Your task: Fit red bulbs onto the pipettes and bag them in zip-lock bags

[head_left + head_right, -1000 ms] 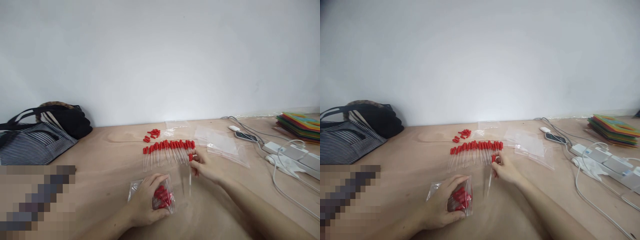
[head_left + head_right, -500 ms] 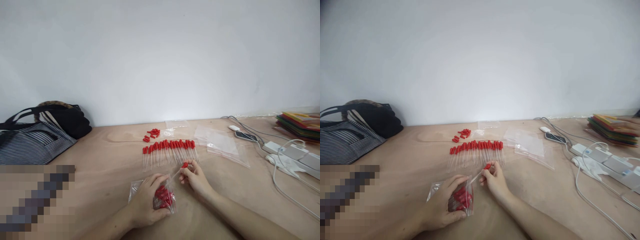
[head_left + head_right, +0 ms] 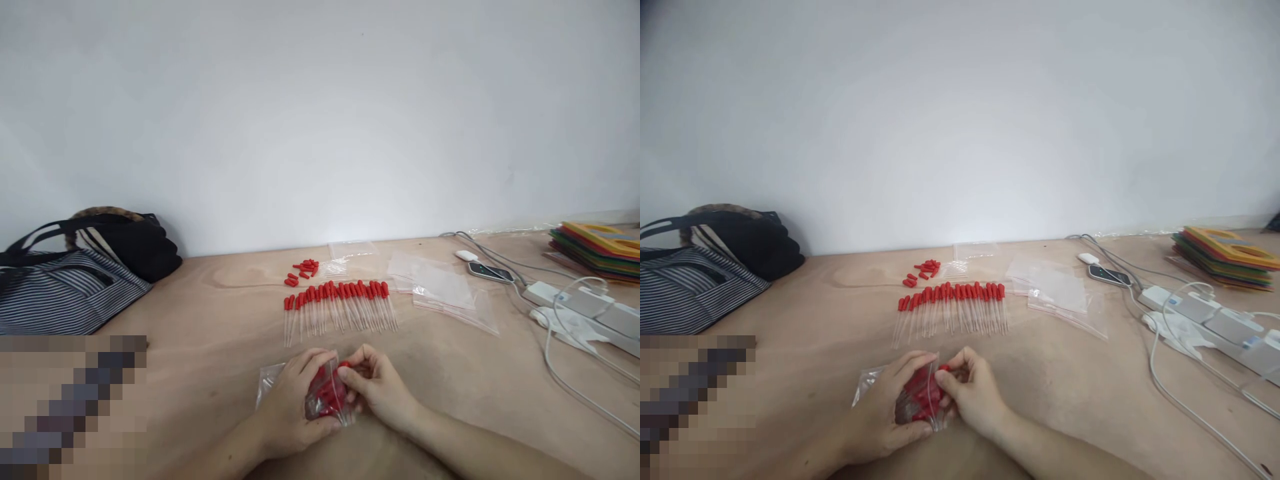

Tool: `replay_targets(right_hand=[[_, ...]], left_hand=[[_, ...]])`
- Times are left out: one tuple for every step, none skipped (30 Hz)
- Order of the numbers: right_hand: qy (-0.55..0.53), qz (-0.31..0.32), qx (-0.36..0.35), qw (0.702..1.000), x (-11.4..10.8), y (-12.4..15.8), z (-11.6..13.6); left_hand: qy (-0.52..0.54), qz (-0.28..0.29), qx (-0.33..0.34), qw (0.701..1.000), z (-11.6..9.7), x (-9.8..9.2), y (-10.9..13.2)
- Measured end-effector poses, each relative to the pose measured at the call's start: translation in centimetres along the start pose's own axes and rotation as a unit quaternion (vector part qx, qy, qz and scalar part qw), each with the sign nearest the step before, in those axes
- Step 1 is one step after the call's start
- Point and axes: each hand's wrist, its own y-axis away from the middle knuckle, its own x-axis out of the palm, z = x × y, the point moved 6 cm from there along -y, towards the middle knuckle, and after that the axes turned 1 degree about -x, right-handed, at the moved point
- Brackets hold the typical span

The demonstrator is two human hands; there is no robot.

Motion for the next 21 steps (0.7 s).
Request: replay_targets(right_hand=[[0.042, -0.003, -0.018, 0.999, -0.2, 0.0, 0.0], [0.089, -0.01, -0.044, 0.995, -0.3, -0.1, 0.3], [0.136, -0.015, -0.077, 0.988, -0.4, -0.1, 0.7], [0.176, -0.017, -0.111, 0.978, -0.3, 0.0, 1.1], [0.208, -0.015, -0.14, 0.968, -0.1, 0.0, 1.6], [0.23, -0.011, -0.158, 0.96, 0.2, 0.1, 2.0], [0.246, -0.008, -0.165, 0.955, 0.4, 0.0, 2.3], [0.259, -0.012, -0.165, 0.951, 0.6, -0.1, 2.5], [0.269, -0.021, -0.159, 0.95, 0.7, -0.2, 2.7], [0.273, -0.032, -0.148, 0.95, 0.7, -0.5, 2.7], [0.27, -0.037, -0.136, 0.952, 0.7, -0.8, 2.7], [0.26, -0.036, -0.123, 0.957, 0.5, -1.1, 2.6], [0.247, -0.029, -0.109, 0.963, 0.3, -1.4, 2.5], [0.233, -0.016, -0.095, 0.968, 0.0, -1.6, 2.3], [0.225, 0.001, -0.078, 0.971, -0.4, -1.8, 2.0], [0.223, 0.016, -0.059, 0.973, -0.8, -1.9, 1.8], [0.229, 0.03, -0.039, 0.972, -1.2, -1.9, 1.6], [0.239, 0.042, -0.023, 0.97, -1.6, -1.8, 1.4], [0.252, 0.052, -0.011, 0.966, -1.9, -1.6, 1.4], [0.263, 0.056, -0.011, 0.963, -2.1, -1.4, 1.5], [0.273, 0.054, -0.019, 0.96, -2.3, -1.1, 1.7]], left_hand=[[0.0, -0.001, -0.002, 1.0, 0.0, 0.0, 0.0], [0.0, -0.001, -0.001, 1.0, 0.0, 0.0, 0.0], [0.0, 0.0, 0.002, 1.0, 0.0, 0.0, 0.0], [0.0, 0.001, 0.006, 1.0, 0.0, 0.0, 0.0], [0.001, 0.003, 0.011, 1.0, 0.0, 0.0, -0.1], [0.002, 0.004, 0.014, 1.0, 0.0, 0.0, -0.1], [0.002, 0.006, 0.016, 1.0, 0.0, 0.1, -0.1], [0.002, 0.007, 0.015, 1.0, 0.0, 0.1, -0.1], [0.003, 0.009, 0.013, 1.0, -0.1, 0.2, -0.1], [0.004, 0.012, 0.011, 1.0, -0.1, 0.2, -0.1], [0.006, 0.013, 0.008, 1.0, -0.1, 0.1, -0.1], [0.008, 0.012, 0.005, 1.0, -0.1, 0.1, 0.0], [0.009, 0.012, 0.003, 1.0, -0.1, 0.0, 0.0], [0.01, 0.009, 0.0, 1.0, 0.0, -0.2, 0.0], [0.012, 0.005, -0.007, 1.0, 0.2, -0.5, 0.0], [0.015, -0.003, -0.018, 1.0, 0.5, -0.8, -0.1], [0.024, -0.013, -0.035, 0.999, 0.9, -1.1, -0.3], [0.036, -0.023, -0.056, 0.998, 1.4, -1.5, -0.6], [0.05, -0.03, -0.081, 0.995, 2.0, -1.8, -0.9], [0.063, -0.03, -0.103, 0.992, 2.5, -2.1, -1.2], [0.07, -0.022, -0.122, 0.99, 2.9, -2.2, -1.6]])
